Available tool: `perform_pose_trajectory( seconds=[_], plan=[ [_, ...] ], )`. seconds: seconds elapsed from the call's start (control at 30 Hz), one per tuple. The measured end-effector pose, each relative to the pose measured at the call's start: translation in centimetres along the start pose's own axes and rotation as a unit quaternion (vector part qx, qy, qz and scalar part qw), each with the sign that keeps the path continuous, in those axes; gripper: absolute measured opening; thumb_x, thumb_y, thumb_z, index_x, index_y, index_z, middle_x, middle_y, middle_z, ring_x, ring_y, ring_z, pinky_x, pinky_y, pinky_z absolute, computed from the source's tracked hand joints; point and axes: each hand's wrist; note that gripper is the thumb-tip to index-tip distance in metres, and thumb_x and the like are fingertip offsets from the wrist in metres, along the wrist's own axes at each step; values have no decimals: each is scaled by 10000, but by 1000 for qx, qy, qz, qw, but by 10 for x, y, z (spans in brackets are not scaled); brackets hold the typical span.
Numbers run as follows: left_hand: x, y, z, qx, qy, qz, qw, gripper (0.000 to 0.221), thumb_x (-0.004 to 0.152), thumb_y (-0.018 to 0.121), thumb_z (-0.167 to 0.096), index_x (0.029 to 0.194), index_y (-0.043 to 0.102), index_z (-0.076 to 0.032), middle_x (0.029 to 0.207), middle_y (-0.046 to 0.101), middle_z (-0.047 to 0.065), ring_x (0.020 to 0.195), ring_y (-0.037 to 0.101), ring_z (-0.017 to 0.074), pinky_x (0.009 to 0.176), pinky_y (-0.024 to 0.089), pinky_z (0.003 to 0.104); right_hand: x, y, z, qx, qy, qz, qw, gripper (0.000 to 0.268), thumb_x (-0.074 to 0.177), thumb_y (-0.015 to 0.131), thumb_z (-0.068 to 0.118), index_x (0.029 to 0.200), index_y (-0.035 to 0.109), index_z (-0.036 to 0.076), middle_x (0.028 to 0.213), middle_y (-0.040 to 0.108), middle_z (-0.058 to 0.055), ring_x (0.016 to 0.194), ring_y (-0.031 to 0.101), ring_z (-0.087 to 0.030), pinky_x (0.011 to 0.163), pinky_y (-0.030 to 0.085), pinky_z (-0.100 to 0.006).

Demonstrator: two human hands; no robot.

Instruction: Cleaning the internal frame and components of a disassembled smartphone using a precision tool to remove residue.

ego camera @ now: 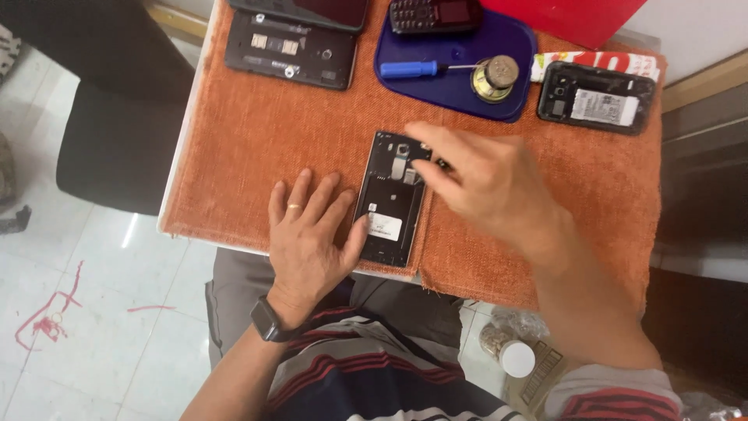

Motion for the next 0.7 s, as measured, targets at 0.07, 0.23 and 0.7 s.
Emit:
perform_pose_trajectory(
  seconds=[0.07,0.23,0.7],
  plan=[
    [1,-3,-1,2,-6,2,1000,261,961,686,-356,1080,751,-133,1243,701,62,1224,608,361,1061,390,541,1,-6,4,-1,11,11,1000,411,951,799,4,1333,647,10,1128,789,-105,867,763,-194,686,652,-316],
    [-3,2,3,-19,-2,-1,1000,308,983,664,-385,1113,755,-122,1268,696,78,1239,606,378,1062,389,553,-4,-1,-3,-41,-5,26,999,225,1052,771,-1,1264,698,-19,914,742,-86,464,487,-45,304,386,-143],
    [-5,3,3,-28,-9,-9,1000,313,984,681,-381,1111,754,-105,1255,703,93,1255,605,376,1081,397,574,-4,-3,-3,68,-2,67,995,333,1001,661,-153,1314,649,-39,978,748,-173,690,632,-158,486,564,-179]
  ],
)
Point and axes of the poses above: each hand's wrist, its own x-axis towards the middle knuckle, its own y-axis out of the palm, z = x × y
